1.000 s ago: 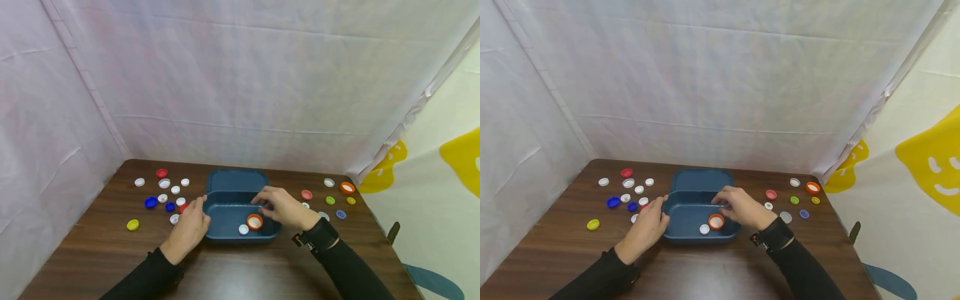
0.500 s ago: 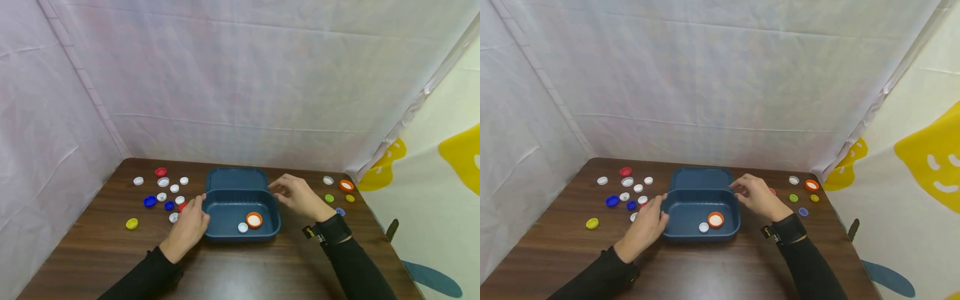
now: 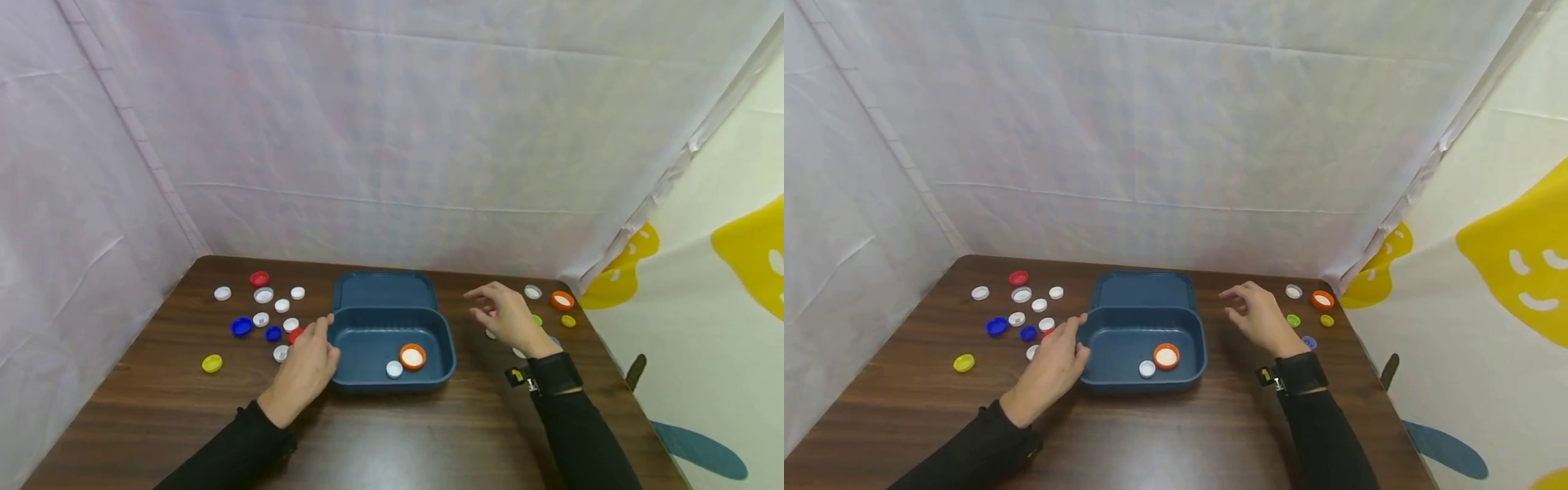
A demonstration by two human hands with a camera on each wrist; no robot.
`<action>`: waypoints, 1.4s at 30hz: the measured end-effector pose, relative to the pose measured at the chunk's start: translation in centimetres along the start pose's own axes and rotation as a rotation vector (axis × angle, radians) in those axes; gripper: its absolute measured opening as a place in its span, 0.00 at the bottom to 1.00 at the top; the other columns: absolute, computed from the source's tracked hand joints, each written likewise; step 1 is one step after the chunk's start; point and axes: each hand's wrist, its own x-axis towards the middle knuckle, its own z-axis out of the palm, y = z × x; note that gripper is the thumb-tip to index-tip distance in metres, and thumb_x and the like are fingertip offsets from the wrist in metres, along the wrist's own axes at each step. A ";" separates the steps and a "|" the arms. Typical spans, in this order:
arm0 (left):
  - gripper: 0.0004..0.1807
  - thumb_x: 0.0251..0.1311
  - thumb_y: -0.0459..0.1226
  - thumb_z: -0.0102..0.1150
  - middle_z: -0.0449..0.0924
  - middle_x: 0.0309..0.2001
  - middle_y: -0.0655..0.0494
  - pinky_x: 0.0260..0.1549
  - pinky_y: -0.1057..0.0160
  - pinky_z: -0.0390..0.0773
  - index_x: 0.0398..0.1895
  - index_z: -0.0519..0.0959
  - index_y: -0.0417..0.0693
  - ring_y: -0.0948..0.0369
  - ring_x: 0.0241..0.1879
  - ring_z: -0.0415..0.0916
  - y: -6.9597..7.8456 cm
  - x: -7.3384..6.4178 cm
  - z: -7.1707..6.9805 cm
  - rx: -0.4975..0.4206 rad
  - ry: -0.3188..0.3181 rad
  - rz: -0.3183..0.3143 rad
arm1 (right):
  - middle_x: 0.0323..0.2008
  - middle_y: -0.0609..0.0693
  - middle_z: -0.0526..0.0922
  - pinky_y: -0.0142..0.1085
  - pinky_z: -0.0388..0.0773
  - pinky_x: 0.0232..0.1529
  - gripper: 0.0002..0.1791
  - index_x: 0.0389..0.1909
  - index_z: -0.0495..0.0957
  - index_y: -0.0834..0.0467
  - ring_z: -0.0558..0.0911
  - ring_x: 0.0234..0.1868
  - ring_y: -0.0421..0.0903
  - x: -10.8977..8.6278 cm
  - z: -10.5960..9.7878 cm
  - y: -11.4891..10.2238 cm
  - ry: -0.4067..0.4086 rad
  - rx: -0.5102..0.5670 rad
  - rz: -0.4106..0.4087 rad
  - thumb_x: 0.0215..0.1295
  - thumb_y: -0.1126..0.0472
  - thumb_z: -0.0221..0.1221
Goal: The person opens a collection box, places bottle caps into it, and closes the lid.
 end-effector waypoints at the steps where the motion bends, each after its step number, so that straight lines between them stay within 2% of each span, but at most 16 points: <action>1: 0.26 0.68 0.23 0.66 0.88 0.63 0.29 0.36 0.53 0.91 0.70 0.79 0.26 0.55 0.35 0.84 0.0 0.1 0.0 -0.001 -0.004 -0.003 | 0.54 0.63 0.91 0.57 0.94 0.53 0.17 0.61 0.91 0.61 0.94 0.52 0.63 -0.1 0.1 0.3 0.004 -0.007 0.014 0.74 0.70 0.74; 7: 0.26 0.68 0.23 0.66 0.88 0.64 0.29 0.38 0.52 0.92 0.70 0.79 0.27 0.55 0.36 0.85 0.0 0.1 0.0 -0.008 -0.003 -0.002 | 0.58 0.67 0.91 0.59 0.84 0.55 0.17 0.62 0.91 0.61 0.89 0.55 0.65 -0.7 0.5 2.0 -0.003 -0.080 0.110 0.75 0.67 0.74; 14: 0.25 0.65 0.22 0.65 0.89 0.64 0.30 0.37 0.49 0.93 0.67 0.81 0.27 0.51 0.40 0.88 -0.1 -0.1 0.2 0.007 0.050 0.045 | 0.56 0.70 0.89 0.55 0.83 0.50 0.18 0.61 0.91 0.65 0.88 0.52 0.65 -1.4 1.0 3.6 -0.003 -0.102 0.170 0.74 0.65 0.76; 16: 0.26 0.64 0.22 0.65 0.89 0.64 0.30 0.37 0.49 0.93 0.67 0.81 0.27 0.51 0.39 0.87 -0.1 -0.2 0.2 0.006 0.053 0.044 | 0.56 0.71 0.89 0.59 0.84 0.52 0.17 0.60 0.91 0.66 0.88 0.54 0.67 -1.6 1.0 4.1 0.005 -0.106 0.177 0.74 0.66 0.75; 20: 0.26 0.65 0.22 0.66 0.89 0.64 0.30 0.36 0.50 0.92 0.67 0.81 0.27 0.52 0.38 0.86 0.0 -0.2 0.2 0.008 0.045 0.034 | 0.58 0.74 0.89 0.68 0.84 0.61 0.18 0.62 0.90 0.68 0.86 0.62 0.73 -1.7 1.2 5.0 0.027 -0.102 0.198 0.75 0.68 0.73; 23: 0.26 0.66 0.23 0.66 0.89 0.64 0.30 0.37 0.50 0.93 0.68 0.80 0.28 0.52 0.38 0.86 0.1 -0.1 0.1 0.008 0.036 0.024 | 0.59 0.76 0.88 0.71 0.82 0.65 0.21 0.65 0.88 0.69 0.86 0.64 0.75 -1.6 1.4 5.6 0.032 -0.105 0.224 0.75 0.67 0.73; 31: 0.27 0.67 0.23 0.66 0.89 0.62 0.29 0.36 0.53 0.92 0.70 0.79 0.27 0.53 0.36 0.85 0.1 0.0 0.1 0.002 0.006 -0.001 | 0.55 0.74 0.91 0.67 0.86 0.59 0.23 0.66 0.87 0.69 0.89 0.58 0.73 -1.3 2.3 6.3 -0.005 -0.107 0.342 0.77 0.61 0.73; 34: 0.27 0.67 0.24 0.66 0.89 0.60 0.30 0.34 0.54 0.91 0.71 0.79 0.27 0.55 0.35 0.84 0.0 0.0 0.2 0.004 0.003 -0.001 | 0.51 0.70 0.93 0.65 0.88 0.55 0.21 0.63 0.89 0.68 0.91 0.54 0.71 -1.4 2.3 6.3 0.000 -0.078 0.360 0.77 0.60 0.73; 35: 0.27 0.67 0.24 0.66 0.89 0.60 0.30 0.34 0.54 0.90 0.70 0.79 0.27 0.55 0.35 0.84 0.1 0.0 0.2 0.004 0.007 0.003 | 0.49 0.66 0.94 0.60 0.89 0.55 0.20 0.61 0.91 0.65 0.92 0.53 0.67 -1.6 2.8 7.8 0.022 -0.046 0.338 0.79 0.55 0.73; 38: 0.27 0.67 0.24 0.67 0.90 0.59 0.30 0.33 0.55 0.91 0.70 0.79 0.28 0.55 0.35 0.83 0.1 -0.1 0.1 0.010 0.009 0.004 | 0.44 0.62 0.95 0.58 0.89 0.51 0.17 0.57 0.92 0.64 0.92 0.47 0.64 -1.7 3.0 8.1 0.038 -0.032 0.339 0.78 0.55 0.74; 41: 0.28 0.67 0.23 0.66 0.90 0.58 0.30 0.33 0.55 0.90 0.71 0.79 0.28 0.56 0.34 0.83 0.0 -0.2 -0.1 0.006 0.002 -0.005 | 0.43 0.62 0.95 0.59 0.89 0.52 0.16 0.57 0.92 0.65 0.92 0.47 0.64 -1.7 3.2 7.8 0.042 -0.031 0.360 0.78 0.57 0.73; 42: 0.28 0.68 0.23 0.66 0.89 0.58 0.30 0.33 0.55 0.90 0.71 0.79 0.28 0.56 0.34 0.83 0.0 -0.2 -0.1 0.005 -0.004 -0.010 | 0.44 0.66 0.94 0.64 0.88 0.52 0.16 0.58 0.91 0.68 0.92 0.48 0.67 -1.5 2.8 6.2 0.024 -0.058 0.391 0.76 0.63 0.73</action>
